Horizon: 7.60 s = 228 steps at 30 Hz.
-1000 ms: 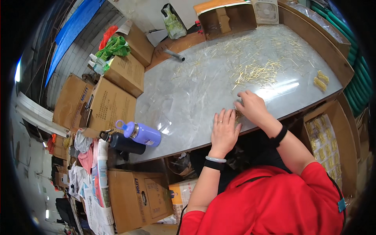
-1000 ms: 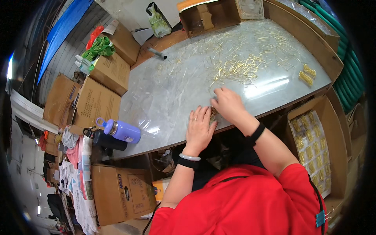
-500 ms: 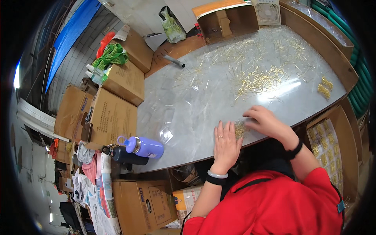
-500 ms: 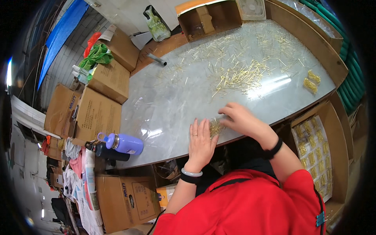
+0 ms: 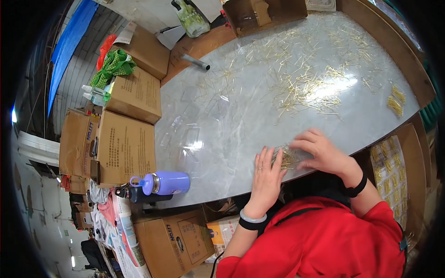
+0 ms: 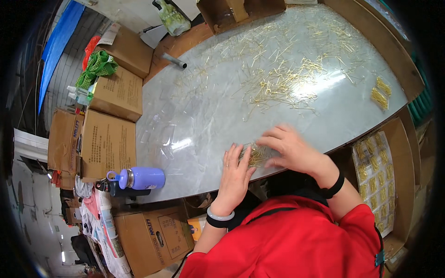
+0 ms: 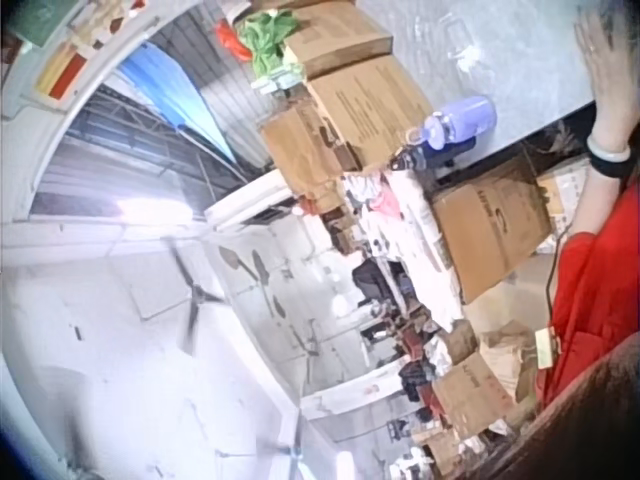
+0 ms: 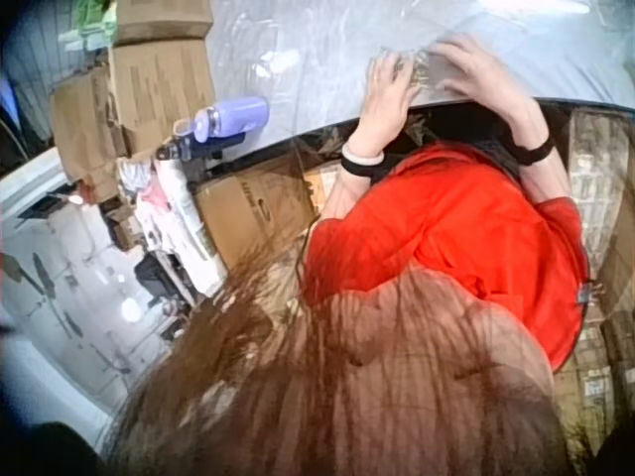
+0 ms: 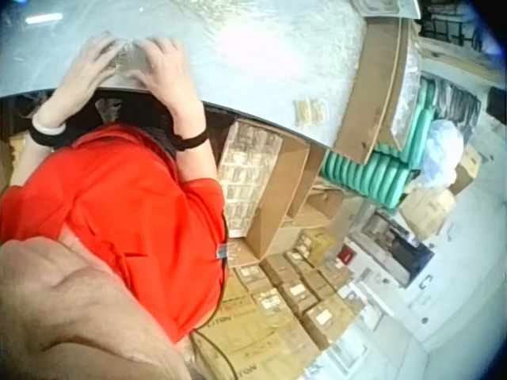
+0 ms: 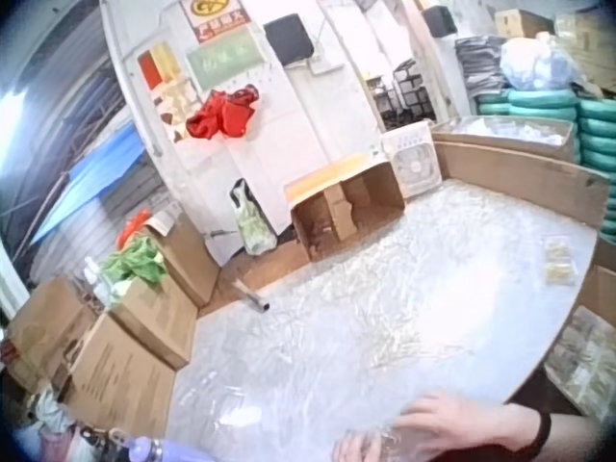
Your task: Sorting and packing small gold-colored wires or components into plastic bags.
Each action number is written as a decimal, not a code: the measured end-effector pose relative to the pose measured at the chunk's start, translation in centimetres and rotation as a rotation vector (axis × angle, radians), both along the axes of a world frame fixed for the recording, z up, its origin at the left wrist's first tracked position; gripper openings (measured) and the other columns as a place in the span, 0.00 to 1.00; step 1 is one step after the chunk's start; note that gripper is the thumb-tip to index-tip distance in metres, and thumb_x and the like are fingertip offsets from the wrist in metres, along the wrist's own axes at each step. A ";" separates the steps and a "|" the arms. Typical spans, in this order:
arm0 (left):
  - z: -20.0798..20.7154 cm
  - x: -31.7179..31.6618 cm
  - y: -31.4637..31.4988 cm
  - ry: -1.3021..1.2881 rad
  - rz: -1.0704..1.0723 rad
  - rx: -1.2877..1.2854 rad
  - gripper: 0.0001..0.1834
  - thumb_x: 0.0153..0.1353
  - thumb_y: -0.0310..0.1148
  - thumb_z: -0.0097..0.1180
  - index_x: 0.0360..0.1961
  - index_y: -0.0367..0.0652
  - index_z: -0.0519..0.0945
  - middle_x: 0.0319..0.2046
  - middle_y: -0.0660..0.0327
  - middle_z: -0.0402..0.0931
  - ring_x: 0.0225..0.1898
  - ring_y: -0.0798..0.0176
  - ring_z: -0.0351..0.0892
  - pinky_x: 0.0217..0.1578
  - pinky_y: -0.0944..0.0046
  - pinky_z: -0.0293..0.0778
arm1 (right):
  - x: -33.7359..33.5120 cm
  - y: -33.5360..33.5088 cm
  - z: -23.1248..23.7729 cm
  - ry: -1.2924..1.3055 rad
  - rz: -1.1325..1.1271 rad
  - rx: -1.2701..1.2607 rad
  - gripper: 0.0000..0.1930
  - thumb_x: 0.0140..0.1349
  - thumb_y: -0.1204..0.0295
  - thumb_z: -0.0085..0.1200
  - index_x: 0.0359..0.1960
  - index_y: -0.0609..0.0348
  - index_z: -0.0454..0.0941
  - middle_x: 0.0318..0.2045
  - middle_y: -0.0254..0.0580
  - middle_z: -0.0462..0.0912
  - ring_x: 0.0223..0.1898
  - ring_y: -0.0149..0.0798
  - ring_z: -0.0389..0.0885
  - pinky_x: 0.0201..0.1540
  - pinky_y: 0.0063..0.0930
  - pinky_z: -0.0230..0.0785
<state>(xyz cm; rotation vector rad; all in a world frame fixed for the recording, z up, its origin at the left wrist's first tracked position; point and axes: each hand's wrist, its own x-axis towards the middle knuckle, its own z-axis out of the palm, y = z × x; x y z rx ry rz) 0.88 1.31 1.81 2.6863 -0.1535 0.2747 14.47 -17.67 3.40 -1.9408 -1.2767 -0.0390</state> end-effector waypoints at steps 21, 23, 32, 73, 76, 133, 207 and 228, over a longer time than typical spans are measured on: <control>-1.2 0.8 -0.3 -0.013 -0.005 -0.383 0.44 0.66 0.19 0.50 0.76 0.32 0.40 0.73 0.39 0.49 0.73 0.34 0.53 0.72 0.43 0.52 | -2.8 3.4 -0.8 -0.141 0.011 -0.158 0.31 0.60 0.64 0.63 0.62 0.66 0.69 0.62 0.53 0.73 0.66 0.54 0.69 0.72 0.48 0.58; -0.6 0.5 0.0 -0.040 0.032 -0.396 0.44 0.65 0.20 0.52 0.77 0.32 0.41 0.74 0.40 0.46 0.73 0.35 0.53 0.72 0.45 0.53 | -2.4 3.2 -0.9 -0.131 0.072 -0.177 0.31 0.61 0.65 0.62 0.63 0.66 0.68 0.62 0.54 0.72 0.65 0.55 0.69 0.72 0.48 0.59; 1.1 -2.3 2.9 0.041 0.048 -0.231 0.42 0.56 0.27 0.68 0.71 0.33 0.63 0.70 0.43 0.60 0.72 0.38 0.56 0.69 0.47 0.58 | -2.4 2.5 0.1 -0.056 0.128 -0.114 0.35 0.52 0.64 0.70 0.61 0.64 0.71 0.59 0.53 0.74 0.64 0.56 0.71 0.69 0.47 0.63; -0.6 1.5 -0.8 -0.064 0.022 -0.027 0.29 0.68 0.29 0.55 0.69 0.35 0.65 0.69 0.46 0.63 0.71 0.40 0.60 0.71 0.40 0.55 | -1.2 0.9 -0.5 0.157 -0.118 0.046 0.18 0.55 0.85 0.54 0.48 0.61 0.81 0.44 0.45 0.83 0.46 0.50 0.80 0.50 0.38 0.75; -0.8 1.4 -1.0 -0.068 0.029 0.012 0.27 0.68 0.27 0.55 0.67 0.34 0.67 0.68 0.46 0.64 0.71 0.40 0.61 0.70 0.40 0.55 | -2.3 0.7 -1.2 0.234 -0.238 0.146 0.22 0.55 0.86 0.53 0.53 0.63 0.77 0.53 0.52 0.79 0.53 0.56 0.77 0.57 0.41 0.72; -0.7 -0.2 0.3 -0.029 0.019 -0.141 0.33 0.65 0.18 0.49 0.70 0.25 0.57 0.68 0.36 0.57 0.72 0.32 0.55 0.72 0.38 0.52 | -4.5 3.2 -2.4 -0.144 -0.039 -0.073 0.30 0.55 0.80 0.58 0.62 0.72 0.69 0.60 0.59 0.73 0.63 0.57 0.71 0.66 0.46 0.65; 2.1 -2.6 3.1 -0.033 0.751 -0.133 0.19 0.70 0.35 0.55 0.57 0.35 0.73 0.48 0.43 0.74 0.48 0.40 0.77 0.48 0.47 0.73 | -2.3 2.2 -1.1 -0.268 -0.197 -0.094 0.21 0.58 0.78 0.57 0.56 0.60 0.76 0.52 0.44 0.78 0.56 0.49 0.74 0.60 0.42 0.67; 0.5 -3.4 0.5 0.096 0.316 -2.168 0.11 0.79 0.32 0.37 0.45 0.36 0.71 0.63 0.32 0.66 0.68 0.35 0.66 0.68 0.39 0.67 | -0.5 1.5 0.3 -0.150 0.040 -0.267 0.33 0.52 0.72 0.67 0.62 0.60 0.72 0.60 0.46 0.77 0.64 0.51 0.71 0.66 0.44 0.64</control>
